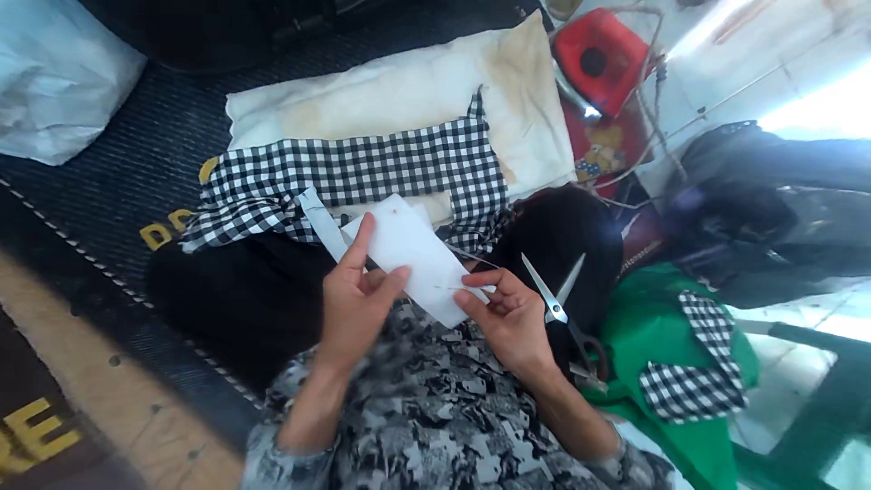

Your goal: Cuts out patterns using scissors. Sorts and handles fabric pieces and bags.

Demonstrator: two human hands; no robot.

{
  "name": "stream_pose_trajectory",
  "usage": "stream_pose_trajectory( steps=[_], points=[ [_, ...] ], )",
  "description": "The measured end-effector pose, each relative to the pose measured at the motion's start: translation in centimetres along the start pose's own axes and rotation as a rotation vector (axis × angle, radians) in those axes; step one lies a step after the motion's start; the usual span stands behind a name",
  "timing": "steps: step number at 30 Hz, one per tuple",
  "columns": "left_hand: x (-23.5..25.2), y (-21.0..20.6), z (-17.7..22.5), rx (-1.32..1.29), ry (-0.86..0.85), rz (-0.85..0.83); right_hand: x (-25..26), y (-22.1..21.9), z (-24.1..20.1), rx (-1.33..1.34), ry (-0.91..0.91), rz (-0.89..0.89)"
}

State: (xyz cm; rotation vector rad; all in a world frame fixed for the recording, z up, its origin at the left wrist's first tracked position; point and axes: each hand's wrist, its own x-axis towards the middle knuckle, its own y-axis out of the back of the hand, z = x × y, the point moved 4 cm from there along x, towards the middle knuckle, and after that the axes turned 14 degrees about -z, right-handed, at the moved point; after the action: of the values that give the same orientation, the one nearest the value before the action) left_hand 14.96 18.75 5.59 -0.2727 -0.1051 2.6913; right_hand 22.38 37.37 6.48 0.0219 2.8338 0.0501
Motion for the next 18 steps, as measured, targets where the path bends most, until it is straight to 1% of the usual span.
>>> stream_pose_trajectory(
  steps=[3, 6, 11, 14, 18],
  points=[
    [-0.4, 0.0, -0.5, 0.014, -0.013, 0.035, 0.0, -0.3, 0.4, -0.072, 0.07, 0.006],
    [-0.7, 0.3, -1.0, 0.039, -0.019, 0.053, 0.2, -0.6, 0.9, -0.106, 0.085, -0.015],
    [-1.4, 1.0, -2.4, 0.074, 0.042, 0.097, 0.9, -0.9, 2.2, -0.191, -0.048, -0.115],
    [-1.7, 1.1, -3.0, 0.072, 0.082, 0.112, 1.3, -1.0, 2.8, -0.282, -0.127, -0.217],
    [-1.8, 1.2, -3.2, 0.074, 0.103, 0.112, 1.6, -1.2, 2.6, -0.373, -0.173, -0.327]
  ],
)
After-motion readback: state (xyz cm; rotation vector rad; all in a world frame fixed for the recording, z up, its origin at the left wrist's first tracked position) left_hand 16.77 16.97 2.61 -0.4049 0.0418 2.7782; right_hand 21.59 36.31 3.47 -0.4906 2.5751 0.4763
